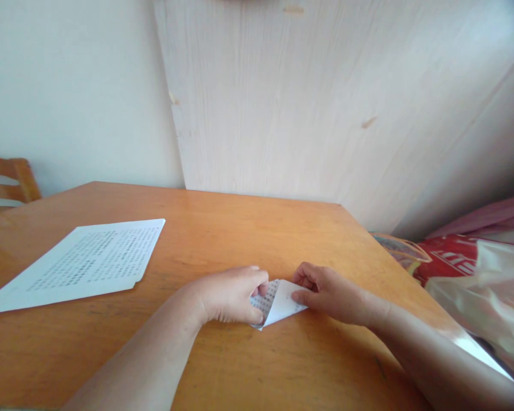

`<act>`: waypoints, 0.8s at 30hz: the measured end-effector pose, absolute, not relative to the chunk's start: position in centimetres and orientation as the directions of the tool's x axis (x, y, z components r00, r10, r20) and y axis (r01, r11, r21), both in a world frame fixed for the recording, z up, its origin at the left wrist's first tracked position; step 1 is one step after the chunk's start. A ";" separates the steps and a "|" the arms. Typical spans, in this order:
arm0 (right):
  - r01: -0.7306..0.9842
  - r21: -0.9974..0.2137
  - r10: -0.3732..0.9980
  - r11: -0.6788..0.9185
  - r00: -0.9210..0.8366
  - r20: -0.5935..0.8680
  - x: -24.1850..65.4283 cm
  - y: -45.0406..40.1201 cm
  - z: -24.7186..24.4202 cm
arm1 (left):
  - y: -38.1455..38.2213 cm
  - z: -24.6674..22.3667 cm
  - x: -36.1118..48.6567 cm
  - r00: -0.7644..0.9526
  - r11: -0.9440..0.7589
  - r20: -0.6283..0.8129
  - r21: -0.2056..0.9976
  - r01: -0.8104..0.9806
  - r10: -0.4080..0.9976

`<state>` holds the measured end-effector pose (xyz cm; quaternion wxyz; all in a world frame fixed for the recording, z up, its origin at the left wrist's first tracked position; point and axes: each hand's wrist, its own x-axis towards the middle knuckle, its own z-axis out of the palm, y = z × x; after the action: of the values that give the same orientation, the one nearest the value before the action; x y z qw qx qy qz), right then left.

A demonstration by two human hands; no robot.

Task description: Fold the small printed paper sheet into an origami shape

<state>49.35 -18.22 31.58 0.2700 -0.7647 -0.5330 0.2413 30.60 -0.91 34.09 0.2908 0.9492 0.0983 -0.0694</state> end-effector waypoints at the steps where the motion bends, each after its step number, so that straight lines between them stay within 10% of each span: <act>1: 0.689 -0.665 0.944 -0.289 0.319 -0.080 49.4 -18.2 31.5 | -0.9 34.1 30.6 0.970 -0.815 -0.192 0.532 0.228 0.147; 24: 0.732 -0.622 0.946 -0.278 0.320 -0.046 49.6 -18.4 30.6 | -0.9 34.5 30.6 0.958 -0.798 -0.234 0.538 0.271 0.168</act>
<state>49.58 -18.38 30.58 0.2549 -0.7714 -0.5440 0.2099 30.62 -0.88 34.52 0.2955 0.9442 0.1162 -0.0877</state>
